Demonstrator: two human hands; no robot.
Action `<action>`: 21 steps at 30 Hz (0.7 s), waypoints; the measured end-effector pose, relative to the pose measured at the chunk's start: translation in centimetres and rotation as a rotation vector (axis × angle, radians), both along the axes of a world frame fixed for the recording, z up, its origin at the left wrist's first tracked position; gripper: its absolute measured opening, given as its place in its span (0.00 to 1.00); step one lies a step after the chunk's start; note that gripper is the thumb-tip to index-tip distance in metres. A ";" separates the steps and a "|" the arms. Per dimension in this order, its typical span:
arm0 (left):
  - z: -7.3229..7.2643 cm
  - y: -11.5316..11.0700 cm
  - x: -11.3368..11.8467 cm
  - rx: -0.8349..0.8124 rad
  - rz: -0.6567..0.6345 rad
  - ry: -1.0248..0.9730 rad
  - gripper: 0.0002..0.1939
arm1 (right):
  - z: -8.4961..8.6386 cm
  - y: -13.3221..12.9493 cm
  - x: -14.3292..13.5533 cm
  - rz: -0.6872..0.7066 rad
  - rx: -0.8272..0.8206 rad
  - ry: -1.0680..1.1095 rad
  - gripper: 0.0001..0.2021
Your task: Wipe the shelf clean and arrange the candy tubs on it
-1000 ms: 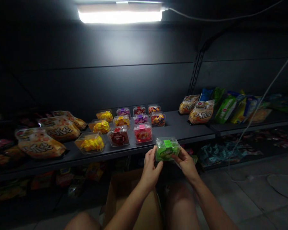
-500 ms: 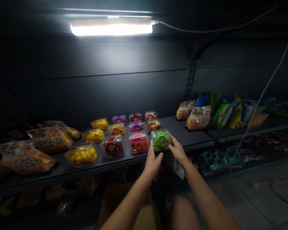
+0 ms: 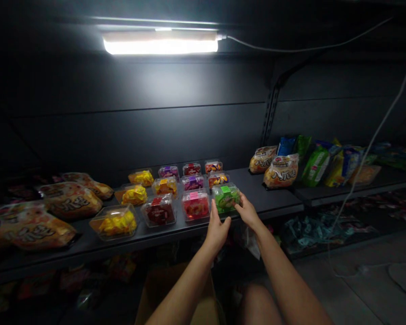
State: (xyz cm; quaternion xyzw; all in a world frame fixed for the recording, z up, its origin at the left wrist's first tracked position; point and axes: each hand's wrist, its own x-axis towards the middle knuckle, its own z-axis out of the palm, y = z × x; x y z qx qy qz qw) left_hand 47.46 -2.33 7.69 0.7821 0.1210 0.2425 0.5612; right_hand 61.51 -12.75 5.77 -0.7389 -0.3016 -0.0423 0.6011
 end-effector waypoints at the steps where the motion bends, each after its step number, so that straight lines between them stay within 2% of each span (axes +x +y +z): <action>1: -0.2 0.0 0.0 0.000 0.002 -0.002 0.48 | 0.0 0.0 0.0 -0.002 -0.001 -0.003 0.27; 7: -0.6 0.1 -1.4 -0.005 -0.049 0.046 0.47 | 0.2 -0.4 -0.3 -0.034 -0.051 -0.002 0.26; 11: -0.4 0.3 -4.1 0.023 -0.117 0.056 0.41 | 0.3 -0.4 -0.7 -0.035 -0.056 0.006 0.29; 14: -0.8 1.0 -7.0 0.029 -0.156 0.067 0.39 | 0.1 -0.3 -1.1 -0.046 -0.045 0.035 0.30; 17: -2.5 2.4 -10.4 -0.026 -0.216 0.116 0.38 | -0.1 -0.3 -1.8 -0.034 0.029 0.069 0.33; 21: -5.7 5.1 -15.7 -0.168 -0.344 0.281 0.44 | -0.7 -1.0 -4.0 -0.058 0.189 0.151 0.38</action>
